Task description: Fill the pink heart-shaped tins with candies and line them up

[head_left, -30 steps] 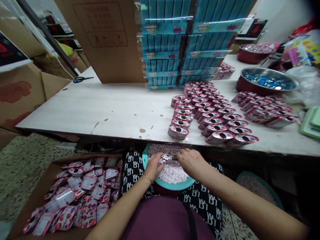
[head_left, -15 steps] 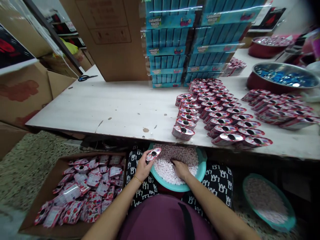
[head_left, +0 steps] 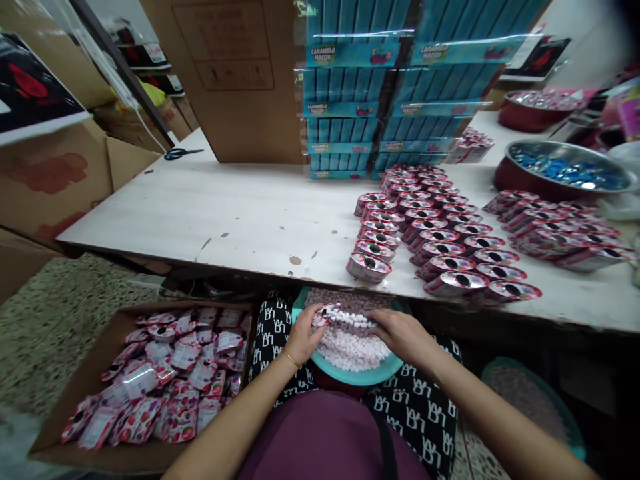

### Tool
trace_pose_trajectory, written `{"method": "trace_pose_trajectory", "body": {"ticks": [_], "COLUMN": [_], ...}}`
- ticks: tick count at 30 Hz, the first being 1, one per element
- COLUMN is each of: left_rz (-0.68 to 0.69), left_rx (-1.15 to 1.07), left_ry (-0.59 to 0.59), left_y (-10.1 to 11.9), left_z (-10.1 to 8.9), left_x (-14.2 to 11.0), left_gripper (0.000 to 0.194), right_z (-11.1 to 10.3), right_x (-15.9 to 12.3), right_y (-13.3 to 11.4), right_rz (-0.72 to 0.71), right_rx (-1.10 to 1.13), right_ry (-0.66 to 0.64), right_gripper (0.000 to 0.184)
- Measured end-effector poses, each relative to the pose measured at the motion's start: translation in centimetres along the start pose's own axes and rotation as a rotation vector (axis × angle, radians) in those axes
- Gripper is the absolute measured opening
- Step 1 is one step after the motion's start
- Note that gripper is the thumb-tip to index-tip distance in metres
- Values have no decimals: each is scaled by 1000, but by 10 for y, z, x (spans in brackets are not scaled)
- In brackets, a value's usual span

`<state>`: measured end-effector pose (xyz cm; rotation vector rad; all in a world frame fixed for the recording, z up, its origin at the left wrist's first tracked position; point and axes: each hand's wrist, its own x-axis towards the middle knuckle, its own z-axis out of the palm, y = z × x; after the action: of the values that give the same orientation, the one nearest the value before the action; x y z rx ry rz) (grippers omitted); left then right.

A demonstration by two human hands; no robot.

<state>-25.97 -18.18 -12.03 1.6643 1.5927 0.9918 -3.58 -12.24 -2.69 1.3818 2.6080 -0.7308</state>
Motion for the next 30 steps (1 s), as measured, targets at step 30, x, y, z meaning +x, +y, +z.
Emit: {"method": "trace_pose_trajectory", "body": {"ticks": [30], "left_rz": [-121], "left_rx": [-516], "left_ry": [-105], "left_y": [19], "left_z": [10], "left_x": [7], "left_gripper": [41], "right_z": [-5], "right_x": [-39], "right_y": [22], "right_rz": [43], "right_rx": [-126], "right_ry": [344], "right_gripper": [32]}}
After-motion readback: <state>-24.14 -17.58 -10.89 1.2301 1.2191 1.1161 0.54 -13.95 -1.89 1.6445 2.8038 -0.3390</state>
